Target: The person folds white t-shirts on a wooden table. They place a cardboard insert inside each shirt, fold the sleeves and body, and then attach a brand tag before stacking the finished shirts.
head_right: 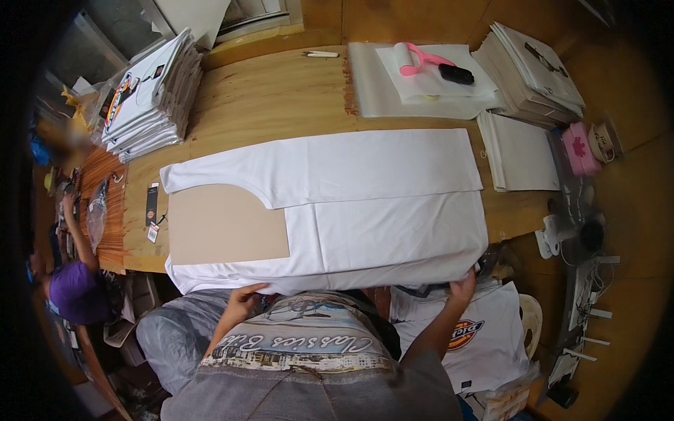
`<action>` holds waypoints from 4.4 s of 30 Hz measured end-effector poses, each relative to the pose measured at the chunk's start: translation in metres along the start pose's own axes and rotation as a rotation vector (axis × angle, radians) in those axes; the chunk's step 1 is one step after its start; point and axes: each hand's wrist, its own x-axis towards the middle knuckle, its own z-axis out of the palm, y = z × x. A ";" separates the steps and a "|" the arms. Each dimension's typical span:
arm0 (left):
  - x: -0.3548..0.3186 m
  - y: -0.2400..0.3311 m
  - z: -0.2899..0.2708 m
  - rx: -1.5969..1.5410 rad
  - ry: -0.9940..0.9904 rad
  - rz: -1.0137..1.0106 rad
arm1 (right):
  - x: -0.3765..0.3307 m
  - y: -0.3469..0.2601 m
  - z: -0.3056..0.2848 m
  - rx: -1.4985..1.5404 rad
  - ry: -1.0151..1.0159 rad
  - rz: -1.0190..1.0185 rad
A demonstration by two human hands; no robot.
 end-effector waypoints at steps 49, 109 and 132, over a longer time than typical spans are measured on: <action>0.190 0.122 -0.022 0.764 0.172 0.275 | 0.031 -0.130 0.174 -1.189 -0.273 -0.177; 0.010 -0.047 -0.230 0.896 1.135 -0.060 | -0.121 0.217 0.353 -1.691 -1.171 -1.201; 0.115 0.049 0.018 1.417 0.487 0.171 | 0.104 -0.086 0.252 -1.272 0.092 -1.035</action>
